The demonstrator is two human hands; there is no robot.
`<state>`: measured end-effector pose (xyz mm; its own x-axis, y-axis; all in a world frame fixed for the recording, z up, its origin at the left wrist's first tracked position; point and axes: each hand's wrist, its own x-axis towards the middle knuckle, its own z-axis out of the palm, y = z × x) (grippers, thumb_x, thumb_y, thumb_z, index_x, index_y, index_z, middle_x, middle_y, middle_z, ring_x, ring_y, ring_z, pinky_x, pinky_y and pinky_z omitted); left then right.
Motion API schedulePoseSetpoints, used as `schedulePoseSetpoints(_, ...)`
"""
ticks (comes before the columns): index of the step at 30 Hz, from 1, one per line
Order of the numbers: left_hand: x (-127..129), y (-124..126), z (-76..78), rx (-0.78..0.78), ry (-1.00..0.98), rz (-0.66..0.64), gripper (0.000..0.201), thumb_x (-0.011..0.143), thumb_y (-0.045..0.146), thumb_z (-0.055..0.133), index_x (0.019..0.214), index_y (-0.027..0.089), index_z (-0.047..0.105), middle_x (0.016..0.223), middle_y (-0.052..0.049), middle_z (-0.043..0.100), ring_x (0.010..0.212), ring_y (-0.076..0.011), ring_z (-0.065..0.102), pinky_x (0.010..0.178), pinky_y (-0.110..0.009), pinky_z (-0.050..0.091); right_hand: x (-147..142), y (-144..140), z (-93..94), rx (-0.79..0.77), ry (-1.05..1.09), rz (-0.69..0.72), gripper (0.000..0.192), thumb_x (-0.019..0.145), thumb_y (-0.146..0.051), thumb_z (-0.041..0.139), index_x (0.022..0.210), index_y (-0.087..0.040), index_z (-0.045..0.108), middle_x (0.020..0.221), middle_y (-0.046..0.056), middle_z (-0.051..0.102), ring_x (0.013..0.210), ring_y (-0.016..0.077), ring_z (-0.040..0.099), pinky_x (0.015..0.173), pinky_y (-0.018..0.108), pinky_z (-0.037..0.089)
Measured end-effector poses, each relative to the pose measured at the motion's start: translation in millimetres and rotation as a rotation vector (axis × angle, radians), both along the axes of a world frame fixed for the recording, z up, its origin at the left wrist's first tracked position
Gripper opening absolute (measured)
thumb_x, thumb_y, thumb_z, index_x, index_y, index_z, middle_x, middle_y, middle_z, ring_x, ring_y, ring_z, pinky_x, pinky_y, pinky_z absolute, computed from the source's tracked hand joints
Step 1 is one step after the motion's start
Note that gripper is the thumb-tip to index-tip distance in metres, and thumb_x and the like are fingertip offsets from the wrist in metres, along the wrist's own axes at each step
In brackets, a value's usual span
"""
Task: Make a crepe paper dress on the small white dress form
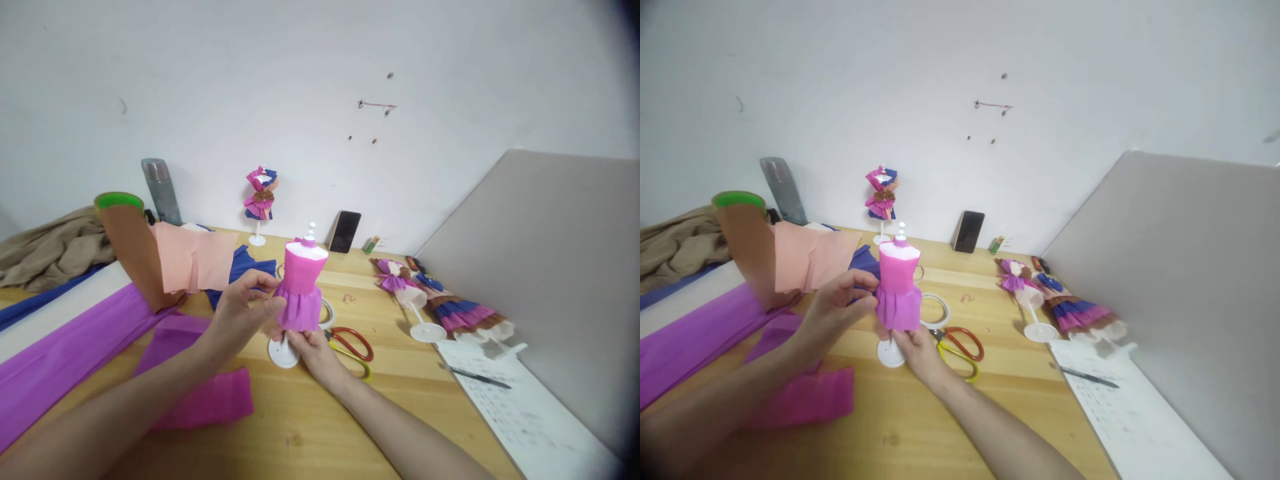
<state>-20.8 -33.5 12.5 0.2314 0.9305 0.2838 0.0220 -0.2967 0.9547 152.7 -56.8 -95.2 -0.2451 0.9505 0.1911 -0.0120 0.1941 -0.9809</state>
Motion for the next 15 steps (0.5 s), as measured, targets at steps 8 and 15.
schedulePoseSetpoints(8,4.9,-4.9,-5.3,-0.012,-0.045,-0.099,0.027,0.071,0.022,0.074,0.089,0.019,0.054,0.096,-0.001,0.061,0.087,-0.0180,0.059,0.089,-0.038,0.045,1.4,-2.8,3.1,0.051,-0.021,-0.021,0.048,0.087,-0.063,0.054,0.087,-0.017,0.068,0.077,0.004,0.063,0.069,0.0153,0.054,0.066,0.028,0.047)
schedulePoseSetpoints(15,4.6,-0.5,-16.8,-0.027,-0.128,-0.372,0.036,0.075,0.020,0.075,0.107,0.019,0.058,0.109,-0.007,0.062,0.104,-0.0237,0.058,0.090,-0.036,0.047,-2.4,-5.9,8.6,0.113,-0.022,-0.089,0.032,0.083,-0.050,0.066,0.078,-0.019,0.067,0.075,0.003,0.064,0.072,0.0170,0.057,0.071,0.030,0.049)
